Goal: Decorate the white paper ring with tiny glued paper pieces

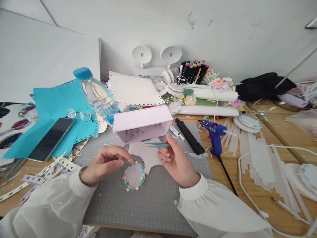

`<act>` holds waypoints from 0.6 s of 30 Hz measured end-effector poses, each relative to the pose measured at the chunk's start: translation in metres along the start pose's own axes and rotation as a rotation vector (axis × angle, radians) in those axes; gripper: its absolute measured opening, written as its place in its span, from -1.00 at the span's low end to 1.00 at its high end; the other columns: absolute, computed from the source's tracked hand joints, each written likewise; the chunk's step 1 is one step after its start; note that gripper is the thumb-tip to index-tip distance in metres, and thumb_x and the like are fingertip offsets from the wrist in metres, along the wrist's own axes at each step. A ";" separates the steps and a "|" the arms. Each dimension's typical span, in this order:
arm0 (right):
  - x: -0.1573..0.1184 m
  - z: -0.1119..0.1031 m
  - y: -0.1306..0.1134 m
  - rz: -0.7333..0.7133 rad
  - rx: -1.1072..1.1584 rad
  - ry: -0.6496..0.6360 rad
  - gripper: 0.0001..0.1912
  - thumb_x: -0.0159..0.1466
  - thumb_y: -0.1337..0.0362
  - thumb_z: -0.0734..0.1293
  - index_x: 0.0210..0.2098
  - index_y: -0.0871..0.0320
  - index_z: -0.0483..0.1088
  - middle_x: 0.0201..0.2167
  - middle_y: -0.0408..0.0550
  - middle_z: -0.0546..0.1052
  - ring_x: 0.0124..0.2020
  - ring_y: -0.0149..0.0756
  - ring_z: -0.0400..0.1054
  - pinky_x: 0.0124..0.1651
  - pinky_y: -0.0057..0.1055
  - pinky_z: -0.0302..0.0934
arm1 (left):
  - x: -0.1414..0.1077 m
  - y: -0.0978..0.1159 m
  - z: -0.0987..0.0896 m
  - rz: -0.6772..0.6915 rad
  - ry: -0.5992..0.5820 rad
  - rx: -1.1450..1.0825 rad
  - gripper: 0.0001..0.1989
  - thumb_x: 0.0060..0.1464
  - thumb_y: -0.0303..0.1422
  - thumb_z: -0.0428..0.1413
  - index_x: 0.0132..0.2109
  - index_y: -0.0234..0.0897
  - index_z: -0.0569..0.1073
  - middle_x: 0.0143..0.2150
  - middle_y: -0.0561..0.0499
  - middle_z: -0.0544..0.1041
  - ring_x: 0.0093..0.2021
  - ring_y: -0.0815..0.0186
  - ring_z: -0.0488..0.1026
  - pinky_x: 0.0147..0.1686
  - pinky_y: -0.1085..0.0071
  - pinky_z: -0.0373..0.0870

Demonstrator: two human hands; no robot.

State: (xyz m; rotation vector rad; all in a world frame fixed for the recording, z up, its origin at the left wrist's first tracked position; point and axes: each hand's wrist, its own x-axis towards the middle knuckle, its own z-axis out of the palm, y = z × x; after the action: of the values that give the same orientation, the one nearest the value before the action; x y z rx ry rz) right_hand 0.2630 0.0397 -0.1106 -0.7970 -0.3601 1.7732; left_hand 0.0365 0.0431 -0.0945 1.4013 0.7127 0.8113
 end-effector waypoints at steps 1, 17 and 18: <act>0.000 0.000 -0.001 0.025 0.057 -0.037 -0.74 0.10 0.18 0.46 -0.48 0.17 0.33 -0.68 -0.32 0.14 -0.67 -0.63 -0.01 -0.67 -0.76 -0.02 | 0.000 0.002 0.002 -0.005 0.013 0.013 -0.79 0.07 -0.25 0.20 -0.28 -0.32 0.60 -0.59 0.02 0.39 -0.61 0.47 0.11 -0.60 0.49 0.01; -0.028 0.008 0.007 0.133 -0.990 -0.532 -0.60 0.31 0.04 0.22 -0.24 0.21 0.55 -0.71 -0.25 0.22 -0.73 -0.56 0.19 -0.64 -0.58 0.07 | 0.005 0.040 0.029 0.110 0.288 0.167 -0.91 0.03 -0.32 0.23 -0.35 -0.25 0.57 -0.58 0.07 0.38 -0.56 0.44 0.21 -0.58 0.51 0.14; -0.027 0.008 0.008 0.132 -1.026 -0.526 -0.59 0.31 0.04 0.21 -0.24 0.21 0.56 -0.72 -0.25 0.22 -0.73 -0.55 0.19 -0.63 -0.58 0.06 | 0.004 0.043 0.028 0.127 0.311 0.163 -0.92 0.03 -0.33 0.24 -0.35 -0.24 0.57 -0.57 0.08 0.38 -0.56 0.45 0.21 -0.58 0.51 0.14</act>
State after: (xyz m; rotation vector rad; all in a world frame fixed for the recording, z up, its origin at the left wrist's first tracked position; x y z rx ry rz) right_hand 0.2566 0.0129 -0.1002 -1.0315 -1.6828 1.8627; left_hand 0.0590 0.0302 -0.0495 1.4942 0.9524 1.1063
